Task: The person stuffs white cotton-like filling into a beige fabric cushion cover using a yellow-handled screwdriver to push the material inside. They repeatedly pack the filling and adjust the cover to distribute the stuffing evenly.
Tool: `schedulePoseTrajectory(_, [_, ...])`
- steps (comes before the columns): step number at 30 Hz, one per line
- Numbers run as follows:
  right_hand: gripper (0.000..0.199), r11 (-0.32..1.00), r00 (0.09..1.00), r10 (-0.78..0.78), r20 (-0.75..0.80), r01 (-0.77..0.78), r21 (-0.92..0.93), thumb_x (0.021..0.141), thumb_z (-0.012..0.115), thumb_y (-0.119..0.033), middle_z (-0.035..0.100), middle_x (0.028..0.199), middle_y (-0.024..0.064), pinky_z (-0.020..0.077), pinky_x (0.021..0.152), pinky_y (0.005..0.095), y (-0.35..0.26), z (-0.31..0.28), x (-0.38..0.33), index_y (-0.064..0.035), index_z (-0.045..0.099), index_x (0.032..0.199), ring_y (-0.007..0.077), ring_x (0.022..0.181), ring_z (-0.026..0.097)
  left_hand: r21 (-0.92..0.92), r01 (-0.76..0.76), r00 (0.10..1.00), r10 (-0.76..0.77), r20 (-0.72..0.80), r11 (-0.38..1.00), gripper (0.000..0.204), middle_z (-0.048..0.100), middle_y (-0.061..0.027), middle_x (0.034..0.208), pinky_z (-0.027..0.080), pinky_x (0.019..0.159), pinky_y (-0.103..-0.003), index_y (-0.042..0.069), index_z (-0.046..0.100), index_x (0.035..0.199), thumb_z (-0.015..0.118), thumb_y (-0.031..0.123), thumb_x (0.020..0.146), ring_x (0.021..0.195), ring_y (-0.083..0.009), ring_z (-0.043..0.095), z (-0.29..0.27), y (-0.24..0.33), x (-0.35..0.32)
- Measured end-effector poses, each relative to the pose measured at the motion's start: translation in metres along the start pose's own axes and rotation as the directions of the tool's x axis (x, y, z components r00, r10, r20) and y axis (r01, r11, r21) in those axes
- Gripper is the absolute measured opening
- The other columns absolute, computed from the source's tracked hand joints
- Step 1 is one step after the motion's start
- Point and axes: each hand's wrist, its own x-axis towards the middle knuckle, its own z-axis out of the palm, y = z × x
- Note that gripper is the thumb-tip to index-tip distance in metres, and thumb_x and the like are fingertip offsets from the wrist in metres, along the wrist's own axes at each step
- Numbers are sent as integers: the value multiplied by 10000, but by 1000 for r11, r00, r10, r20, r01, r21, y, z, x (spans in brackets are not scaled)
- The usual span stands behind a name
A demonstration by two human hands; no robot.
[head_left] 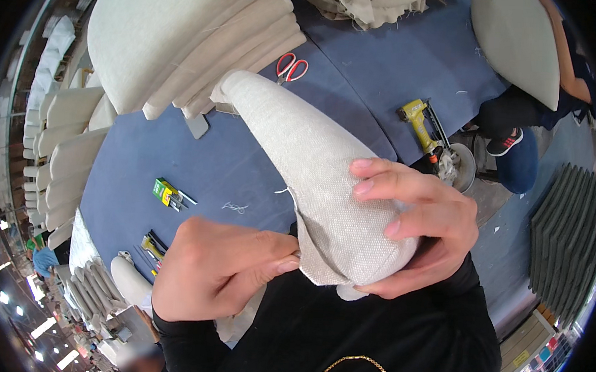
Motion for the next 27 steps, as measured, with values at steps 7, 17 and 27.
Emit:
schedulePoseTrajectory(7, [823, 998, 1000, -11, -29, 9, -66, 584, 1034, -103, 628, 1252, 420, 492, 1082, 648, 0, 1, -1, 55, 592, 1260, 503, 1194, 686, 26, 92, 996, -92, 5, 995, 97, 735, -94, 806, 513, 575, -342, 46, 777, 963, 789, 137, 932, 643, -295, 692, -7, -2, -10])
schedulePoseTrajectory(17, [800, 998, 998, 56, 13, -55, -33, 587, 1028, -83, 613, 1320, 401, 467, 1104, 644, -2, -17, 3, 34, 604, 1256, 524, 1239, 655, -379, -557, 817, 405, -409, 739, 375, 695, -87, 591, 454, 361, -305, 16, 725, 813, 672, 283, 1071, 394, -159, 608, -28, -72, -20])
schedulePoseTrajectory(27, [735, 984, 999, 46, -10, -47, -171, 621, 996, -117, 646, 1303, 364, 489, 1098, 607, -6, -25, 2, 80, 658, 1244, 487, 1244, 668, -118, -326, 921, 344, 185, 938, 190, 759, -111, 757, 499, 512, -314, 16, 782, 930, 737, 184, 1007, 574, -199, 712, -3, -46, 7])
